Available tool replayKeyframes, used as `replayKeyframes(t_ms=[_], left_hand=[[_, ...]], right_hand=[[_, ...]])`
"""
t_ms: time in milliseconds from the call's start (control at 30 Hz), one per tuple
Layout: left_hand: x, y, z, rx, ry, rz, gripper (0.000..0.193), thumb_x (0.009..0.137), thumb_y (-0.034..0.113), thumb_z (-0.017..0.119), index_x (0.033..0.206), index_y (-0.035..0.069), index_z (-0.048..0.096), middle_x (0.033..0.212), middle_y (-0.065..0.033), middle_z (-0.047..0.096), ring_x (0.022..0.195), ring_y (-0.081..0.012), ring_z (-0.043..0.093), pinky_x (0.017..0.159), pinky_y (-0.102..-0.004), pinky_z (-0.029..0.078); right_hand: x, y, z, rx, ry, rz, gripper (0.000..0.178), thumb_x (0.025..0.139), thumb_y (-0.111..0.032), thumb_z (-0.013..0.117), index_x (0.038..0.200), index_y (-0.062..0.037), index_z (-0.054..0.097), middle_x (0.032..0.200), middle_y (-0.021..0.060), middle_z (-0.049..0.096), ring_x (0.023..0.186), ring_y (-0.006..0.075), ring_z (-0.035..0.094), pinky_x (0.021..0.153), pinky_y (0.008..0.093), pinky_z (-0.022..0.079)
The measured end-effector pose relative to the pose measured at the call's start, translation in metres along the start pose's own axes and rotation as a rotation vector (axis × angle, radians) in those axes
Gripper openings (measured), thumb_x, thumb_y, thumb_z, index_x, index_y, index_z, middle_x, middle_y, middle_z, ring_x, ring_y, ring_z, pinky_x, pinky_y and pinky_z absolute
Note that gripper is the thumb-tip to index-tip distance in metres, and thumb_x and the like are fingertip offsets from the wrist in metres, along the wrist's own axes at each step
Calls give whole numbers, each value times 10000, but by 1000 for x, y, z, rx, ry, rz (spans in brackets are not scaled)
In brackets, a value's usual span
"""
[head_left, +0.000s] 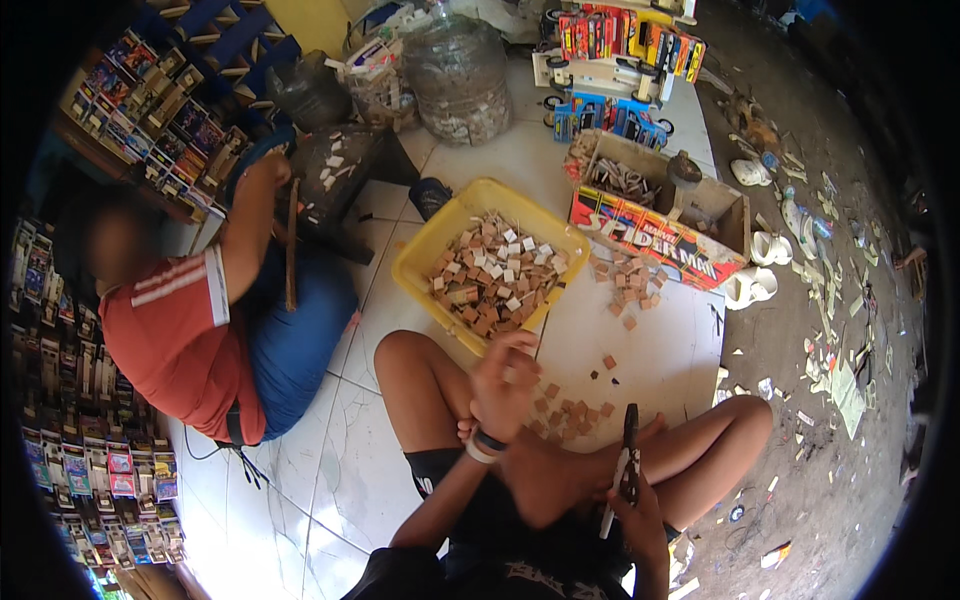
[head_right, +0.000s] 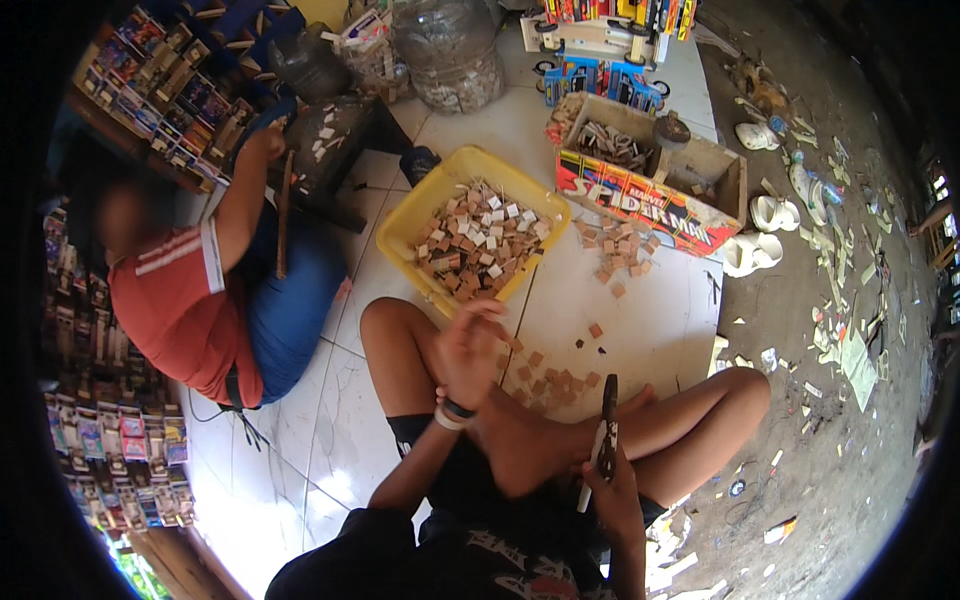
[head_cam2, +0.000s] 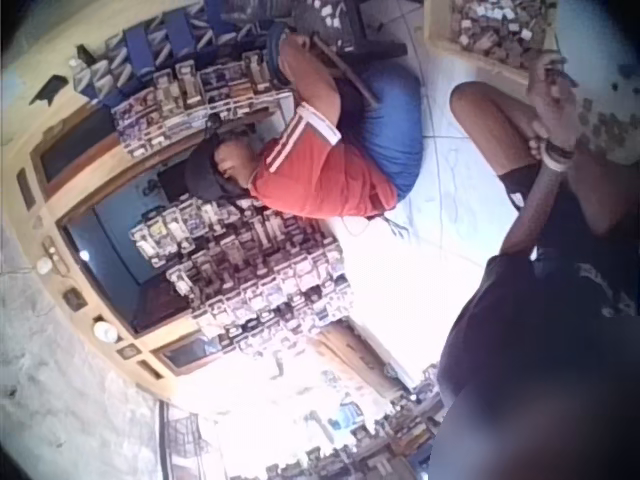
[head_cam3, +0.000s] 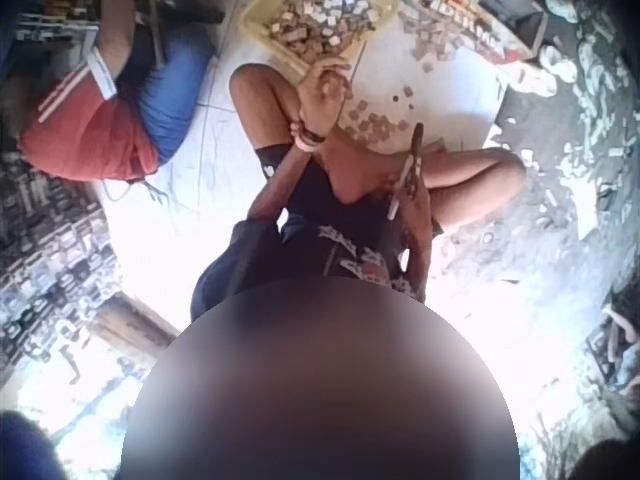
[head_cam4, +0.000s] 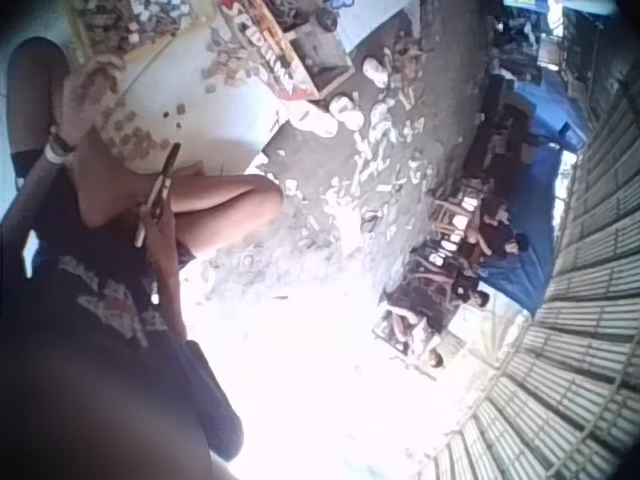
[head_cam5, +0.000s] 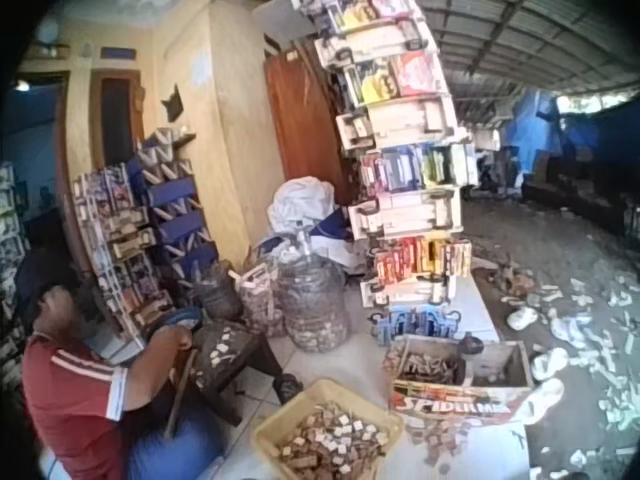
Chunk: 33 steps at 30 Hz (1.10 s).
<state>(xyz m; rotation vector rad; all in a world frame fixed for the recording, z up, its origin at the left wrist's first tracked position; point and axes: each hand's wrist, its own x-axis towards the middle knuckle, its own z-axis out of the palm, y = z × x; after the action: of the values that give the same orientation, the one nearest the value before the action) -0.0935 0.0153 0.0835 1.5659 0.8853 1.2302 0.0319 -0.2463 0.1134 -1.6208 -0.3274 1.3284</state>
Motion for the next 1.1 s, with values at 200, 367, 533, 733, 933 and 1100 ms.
replayKeyframes(t_ms=[200, 367, 533, 733, 933, 1100], left_hand=[[-34, -40, 40, 455, -666, 84, 250, 882, 75, 711, 1126, 24, 687, 1142, -139, 711, 1000, -306, 695, 873, -404, 564], [-46, -71, 44, 914, -756, 23, 378, 799, 171, 800, 1144, 70, 680, 1255, -169, 649, 1211, -345, 613, 959, -476, 537], [-49, -72, 51, 912, -918, -19, 332, 800, 159, 810, 1094, 79, 677, 1128, -165, 662, 1080, -362, 661, 891, -482, 546], [-34, -65, 45, 554, -768, -291, 118, 860, 62, 776, 944, 43, 696, 830, -95, 750, 784, -238, 742, 721, -348, 558], [-30, -23, 38, -108, -493, -557, 220, 881, -16, 800, 1078, 7, 704, 1001, -101, 770, 872, -153, 736, 773, -277, 568], [-46, 20, 46, -355, -302, -534, 191, 979, -25, 709, 1160, -38, 650, 1121, -133, 730, 1058, -221, 737, 949, -321, 594]], right_hand=[[4, -5, -20, -25, 65, 1, 353, 1008, -53, 640, 1344, 33, 571, 1073, 106, 712, 998, 186, 708, 806, 326, 573], [1, -5, -33, 54, 97, -76, 476, 1045, -121, 613, 1480, 0, 463, 1270, 157, 659, 1084, 210, 699, 914, 345, 576], [-5, -1, -29, 168, 178, -57, 454, 1051, -149, 621, 1459, -1, 488, 1268, 146, 668, 1127, 217, 691, 948, 356, 564], [-14, 3, -22, 165, 131, -32, 457, 1032, -138, 642, 1444, 4, 507, 1230, 133, 686, 1110, 214, 693, 927, 346, 554], [-15, 5, -15, -17, 85, -45, 544, 1034, -79, 602, 1540, -3, 419, 1220, 132, 672, 1085, 197, 678, 952, 342, 546], [-29, -9, 3, -105, 15, -130, 608, 1029, -29, 593, 1588, -14, 355, 1192, 126, 662, 1096, 201, 667, 998, 339, 522]])
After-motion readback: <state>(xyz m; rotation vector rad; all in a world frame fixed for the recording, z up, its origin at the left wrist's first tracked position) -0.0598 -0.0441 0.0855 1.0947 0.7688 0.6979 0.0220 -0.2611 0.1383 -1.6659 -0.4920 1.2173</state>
